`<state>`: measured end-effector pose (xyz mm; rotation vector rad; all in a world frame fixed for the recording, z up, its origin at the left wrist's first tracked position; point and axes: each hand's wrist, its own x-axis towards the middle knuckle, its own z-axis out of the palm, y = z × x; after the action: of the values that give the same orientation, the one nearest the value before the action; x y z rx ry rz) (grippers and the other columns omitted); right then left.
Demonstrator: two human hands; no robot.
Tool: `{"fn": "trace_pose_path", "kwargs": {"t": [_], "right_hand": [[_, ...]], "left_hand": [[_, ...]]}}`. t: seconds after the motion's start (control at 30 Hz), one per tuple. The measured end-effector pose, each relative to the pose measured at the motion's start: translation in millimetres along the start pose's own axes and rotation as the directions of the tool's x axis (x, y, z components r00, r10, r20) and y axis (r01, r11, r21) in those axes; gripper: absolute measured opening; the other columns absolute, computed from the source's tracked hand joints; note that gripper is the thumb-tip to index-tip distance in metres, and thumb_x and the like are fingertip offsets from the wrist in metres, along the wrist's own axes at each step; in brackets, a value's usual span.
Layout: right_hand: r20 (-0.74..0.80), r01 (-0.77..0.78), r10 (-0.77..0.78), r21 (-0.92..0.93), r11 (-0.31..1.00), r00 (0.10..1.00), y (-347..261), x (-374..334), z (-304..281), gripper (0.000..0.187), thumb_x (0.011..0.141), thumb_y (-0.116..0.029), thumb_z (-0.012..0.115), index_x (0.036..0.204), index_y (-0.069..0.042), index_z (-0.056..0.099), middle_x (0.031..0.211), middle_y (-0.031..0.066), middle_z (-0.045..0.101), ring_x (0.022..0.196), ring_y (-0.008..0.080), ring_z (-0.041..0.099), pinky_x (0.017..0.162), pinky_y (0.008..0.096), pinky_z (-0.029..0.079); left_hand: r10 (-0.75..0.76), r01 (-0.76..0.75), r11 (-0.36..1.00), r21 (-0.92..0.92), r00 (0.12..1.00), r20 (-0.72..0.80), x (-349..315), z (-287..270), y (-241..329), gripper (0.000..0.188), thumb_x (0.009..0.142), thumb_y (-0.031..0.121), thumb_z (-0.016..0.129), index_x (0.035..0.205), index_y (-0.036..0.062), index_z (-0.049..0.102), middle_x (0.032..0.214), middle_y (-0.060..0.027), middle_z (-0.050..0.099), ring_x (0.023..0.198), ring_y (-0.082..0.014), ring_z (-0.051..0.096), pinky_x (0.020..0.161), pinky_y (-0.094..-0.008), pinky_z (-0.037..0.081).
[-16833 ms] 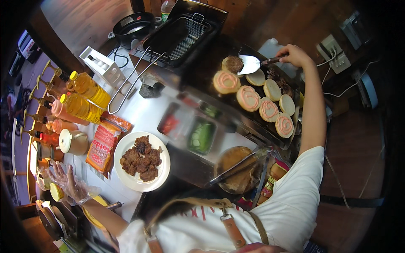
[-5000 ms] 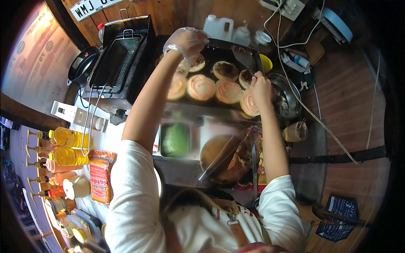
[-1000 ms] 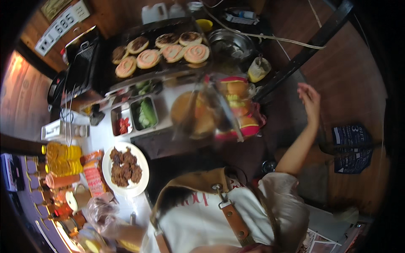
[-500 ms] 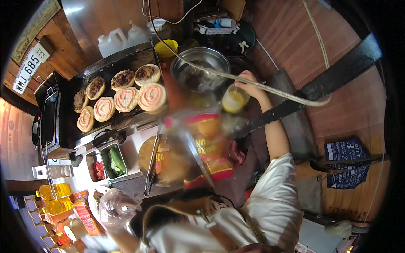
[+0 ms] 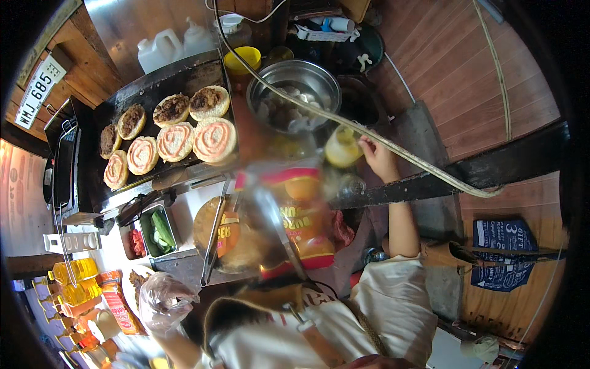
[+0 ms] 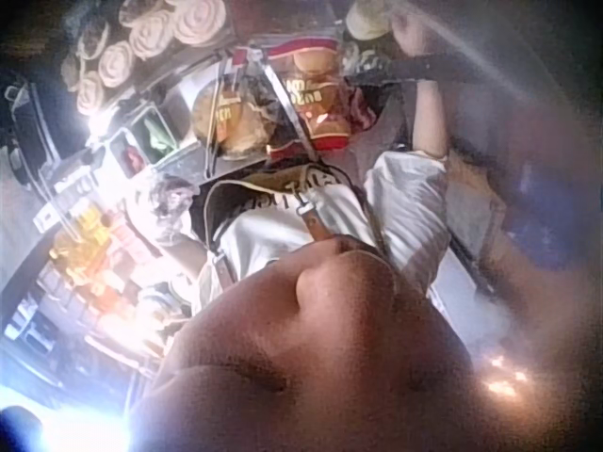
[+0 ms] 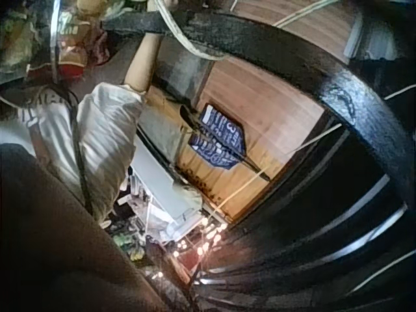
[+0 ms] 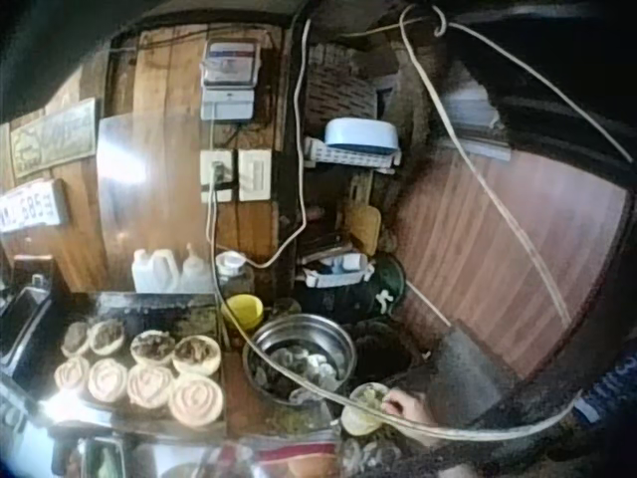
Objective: The person prepares burgers by slicing buns with a knife, placing them on a griddle, squeezing sauce from a bottle onto the buns, and transferring cooked patties from a plate to the buns using a spatula.
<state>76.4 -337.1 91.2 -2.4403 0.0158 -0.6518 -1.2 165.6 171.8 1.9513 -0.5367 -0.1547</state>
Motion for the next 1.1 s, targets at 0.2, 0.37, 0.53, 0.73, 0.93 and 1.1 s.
{"fn": "trace_pose_path", "kwargs": {"t": [0.2,0.37,0.53,0.73,0.93,1.1], "right_hand": [[-0.065,-0.230,0.277,0.397,0.888,0.959,38.5,-6.0,12.8,0.007,0.077,-0.004,0.063,0.082,-0.001,0.057,0.070,0.0035,0.060,0.064,0.0088,0.057,0.056,0.0228,0.046],[-0.104,-0.354,0.514,0.610,0.709,0.852,55.6,-18.8,4.7,0.009,0.076,-0.001,0.064,0.084,-0.003,0.060,0.073,0.0036,0.061,0.062,0.0090,0.057,0.056,0.0196,0.047],[-0.185,-0.314,0.633,0.744,0.590,0.752,86.8,-33.4,0.6,0.009,0.074,-0.002,0.065,0.083,-0.004,0.062,0.071,0.0056,0.063,0.059,0.0111,0.059,0.054,0.0201,0.047],[-0.024,-0.247,0.680,0.921,0.300,0.733,108.8,-48.3,-12.1,0.008,0.075,-0.003,0.064,0.082,-0.007,0.063,0.071,0.0063,0.063,0.059,0.0136,0.060,0.052,0.0222,0.048],[-0.103,-0.129,0.630,0.942,0.311,0.770,82.5,-47.2,-16.5,0.009,0.076,-0.004,0.064,0.084,-0.008,0.063,0.072,0.0067,0.064,0.061,0.0145,0.062,0.052,0.0232,0.049],[-0.054,-0.143,0.633,0.956,0.256,0.772,96.8,-48.7,-18.6,0.006,0.078,-0.006,0.063,0.084,-0.007,0.063,0.073,0.0063,0.064,0.063,0.0148,0.062,0.054,0.0230,0.049]], "left_hand": [[-0.050,0.051,0.998,0.022,0.998,-0.048,-9.9,1.3,-0.7,0.033,0.053,0.033,0.072,0.063,0.0031,0.064,0.065,-0.0083,0.062,0.062,-0.0216,0.054,0.062,-0.0313,0.038],[-0.146,0.149,0.988,0.026,0.985,-0.089,-24.0,3.6,4.8,0.036,0.052,0.036,0.072,0.062,0.0025,0.063,0.064,-0.0089,0.061,0.064,-0.0215,0.053,0.063,-0.0308,0.037],[-0.169,0.166,0.986,-0.028,0.979,-0.113,-18.4,11.6,12.8,0.035,0.051,0.034,0.071,0.063,0.0022,0.064,0.065,-0.0098,0.061,0.066,-0.0229,0.054,0.063,-0.0319,0.037],[-0.024,0.028,0.998,-0.055,0.997,0.071,0.7,14.5,10.5,0.022,0.053,0.016,0.073,0.070,0.0042,0.065,0.070,-0.0084,0.064,0.062,-0.0225,0.057,0.059,-0.0308,0.041],[-0.020,0.022,0.996,-0.086,1.000,0.022,-0.8,23.5,1.1,0.034,0.053,0.033,0.072,0.064,0.0012,0.064,0.066,-0.0108,0.060,0.063,-0.0225,0.055,0.060,-0.0312,0.039],[-0.075,0.082,0.995,-0.060,0.991,0.109,5.5,21.9,0.3,0.030,0.053,0.027,0.071,0.066,0.0017,0.064,0.068,-0.0104,0.062,0.064,-0.0233,0.057,0.062,-0.0322,0.042]]}}
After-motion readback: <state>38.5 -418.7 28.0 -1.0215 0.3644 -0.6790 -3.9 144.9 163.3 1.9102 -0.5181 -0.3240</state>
